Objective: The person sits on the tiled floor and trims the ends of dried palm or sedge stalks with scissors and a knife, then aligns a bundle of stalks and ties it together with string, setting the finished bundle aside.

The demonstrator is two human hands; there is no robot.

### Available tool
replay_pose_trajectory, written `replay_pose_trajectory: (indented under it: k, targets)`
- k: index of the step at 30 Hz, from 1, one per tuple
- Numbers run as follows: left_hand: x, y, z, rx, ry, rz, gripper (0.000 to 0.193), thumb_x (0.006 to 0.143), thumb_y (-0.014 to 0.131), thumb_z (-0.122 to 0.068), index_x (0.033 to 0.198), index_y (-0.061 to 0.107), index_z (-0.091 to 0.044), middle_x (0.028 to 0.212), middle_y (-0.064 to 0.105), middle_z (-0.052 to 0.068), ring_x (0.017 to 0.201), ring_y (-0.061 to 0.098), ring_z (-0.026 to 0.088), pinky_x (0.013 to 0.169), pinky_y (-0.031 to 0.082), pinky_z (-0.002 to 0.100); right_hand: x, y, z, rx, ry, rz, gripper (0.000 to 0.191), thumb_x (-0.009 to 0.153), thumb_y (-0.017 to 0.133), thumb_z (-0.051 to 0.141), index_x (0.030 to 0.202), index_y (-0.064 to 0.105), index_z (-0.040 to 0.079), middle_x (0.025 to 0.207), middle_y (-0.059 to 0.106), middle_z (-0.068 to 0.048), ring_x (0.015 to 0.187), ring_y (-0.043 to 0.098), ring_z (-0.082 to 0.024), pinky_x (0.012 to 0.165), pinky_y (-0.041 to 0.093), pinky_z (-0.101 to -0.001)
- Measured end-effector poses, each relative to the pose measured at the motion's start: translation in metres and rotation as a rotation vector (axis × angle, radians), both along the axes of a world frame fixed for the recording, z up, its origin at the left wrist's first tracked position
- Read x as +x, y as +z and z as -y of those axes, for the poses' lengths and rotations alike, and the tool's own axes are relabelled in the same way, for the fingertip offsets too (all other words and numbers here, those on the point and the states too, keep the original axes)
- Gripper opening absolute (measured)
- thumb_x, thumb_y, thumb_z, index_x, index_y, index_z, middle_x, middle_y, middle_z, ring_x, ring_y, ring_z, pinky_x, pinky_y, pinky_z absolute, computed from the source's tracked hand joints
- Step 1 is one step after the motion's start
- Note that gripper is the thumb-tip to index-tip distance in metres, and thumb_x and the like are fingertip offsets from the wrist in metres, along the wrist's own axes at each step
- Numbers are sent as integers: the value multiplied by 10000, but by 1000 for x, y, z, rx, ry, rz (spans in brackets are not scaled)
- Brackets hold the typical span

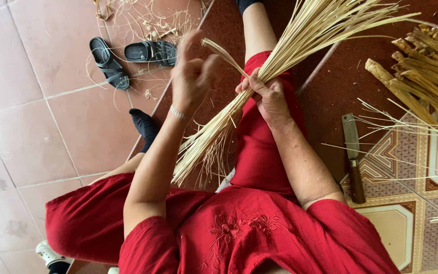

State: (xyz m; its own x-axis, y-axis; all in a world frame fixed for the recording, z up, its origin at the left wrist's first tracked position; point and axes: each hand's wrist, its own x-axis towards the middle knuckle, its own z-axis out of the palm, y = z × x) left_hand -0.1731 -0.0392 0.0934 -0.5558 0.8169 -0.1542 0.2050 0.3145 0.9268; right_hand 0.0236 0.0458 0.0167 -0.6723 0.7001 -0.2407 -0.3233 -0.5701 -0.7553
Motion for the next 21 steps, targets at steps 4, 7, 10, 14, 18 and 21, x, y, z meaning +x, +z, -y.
replay_pose_trajectory:
  k: [4,7,10,14,18,21]
  targets:
    - [14,-2,10,274,-176,-547,355,1023,681,-22,1304,515,-161,1104,754,117,884,773,180,738,654,327,-5,-5,-1,20,15,15,139,1018,737,217,1016,680,90,889,706,-66,905,699,-220,927,583,-396]
    - [25,-25,-11,296,-539,-1146,820,703,628,88,1471,408,-99,1365,701,150,1346,583,295,1145,457,465,-6,-4,2,13,-14,70,139,979,752,219,1040,698,106,905,712,-48,908,684,-193,930,569,-384]
    - [18,-40,-27,116,-591,-1417,847,652,725,-93,1444,454,-220,1243,699,49,1291,501,254,1134,314,501,-5,-2,5,-47,-26,97,181,901,789,213,1039,704,132,920,715,-23,910,689,-177,919,579,-392]
    - [6,-36,-10,-108,-663,-845,588,790,738,-77,1329,510,-129,1021,666,71,1075,589,296,991,342,486,-4,-6,5,-15,44,34,196,934,810,228,971,689,78,876,730,-79,869,725,-226,903,623,-438]
    - [-4,-33,0,103,-672,-848,379,869,712,-64,1202,542,-125,1023,640,73,977,593,279,841,411,425,-8,-16,4,-95,68,41,202,901,771,219,1007,665,84,979,728,-37,843,719,-209,858,613,-423]
    - [-13,-45,-6,137,-657,-926,270,944,690,-63,1177,558,-102,1007,623,87,945,599,264,829,460,406,-8,-22,3,-83,106,49,179,925,769,187,1025,666,79,874,705,-81,854,714,-214,863,616,-426]
